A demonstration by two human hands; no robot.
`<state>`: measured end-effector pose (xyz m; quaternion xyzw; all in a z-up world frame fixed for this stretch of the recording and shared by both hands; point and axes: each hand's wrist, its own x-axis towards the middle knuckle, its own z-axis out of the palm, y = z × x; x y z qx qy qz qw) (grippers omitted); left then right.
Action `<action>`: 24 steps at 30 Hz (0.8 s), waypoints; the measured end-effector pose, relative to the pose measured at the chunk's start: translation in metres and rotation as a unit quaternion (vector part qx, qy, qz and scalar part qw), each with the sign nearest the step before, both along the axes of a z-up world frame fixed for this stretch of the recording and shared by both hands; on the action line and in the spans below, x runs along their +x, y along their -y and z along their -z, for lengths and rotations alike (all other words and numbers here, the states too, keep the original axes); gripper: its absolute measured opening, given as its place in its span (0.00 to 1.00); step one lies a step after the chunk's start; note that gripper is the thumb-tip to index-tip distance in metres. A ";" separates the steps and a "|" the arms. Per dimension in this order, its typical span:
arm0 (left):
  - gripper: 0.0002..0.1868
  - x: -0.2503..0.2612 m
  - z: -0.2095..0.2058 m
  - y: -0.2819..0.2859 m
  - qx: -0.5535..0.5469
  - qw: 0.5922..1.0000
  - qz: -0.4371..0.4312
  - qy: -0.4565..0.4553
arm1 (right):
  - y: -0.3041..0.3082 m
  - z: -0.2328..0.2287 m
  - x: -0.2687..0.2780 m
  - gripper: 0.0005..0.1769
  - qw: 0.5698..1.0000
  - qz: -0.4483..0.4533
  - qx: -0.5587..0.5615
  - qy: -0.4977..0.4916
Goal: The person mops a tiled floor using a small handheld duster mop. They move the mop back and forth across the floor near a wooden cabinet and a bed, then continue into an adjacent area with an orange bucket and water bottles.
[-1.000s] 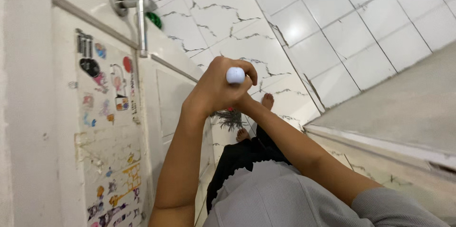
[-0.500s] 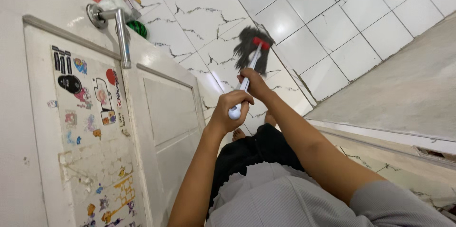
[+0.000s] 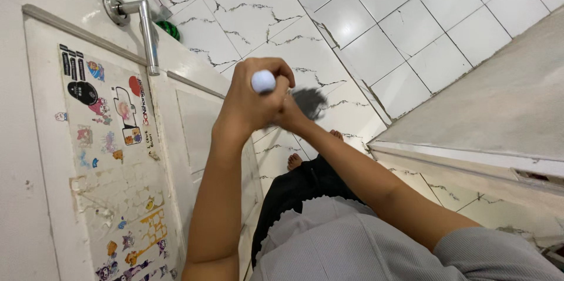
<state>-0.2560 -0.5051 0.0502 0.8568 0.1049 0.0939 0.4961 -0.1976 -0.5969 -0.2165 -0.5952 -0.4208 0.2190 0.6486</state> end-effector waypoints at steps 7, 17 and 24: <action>0.07 0.019 0.006 0.017 -0.056 0.994 0.080 -0.040 | 0.020 0.050 -0.016 0.05 0.989 -0.020 -0.130 -0.068; 0.07 0.000 0.040 0.060 -0.056 0.984 0.156 0.059 | 0.067 0.005 0.048 0.12 0.977 -0.014 -0.207 0.042; 0.07 -0.025 0.113 0.085 -0.102 0.986 0.098 0.084 | 0.106 0.075 0.077 0.14 0.975 0.084 -0.193 0.066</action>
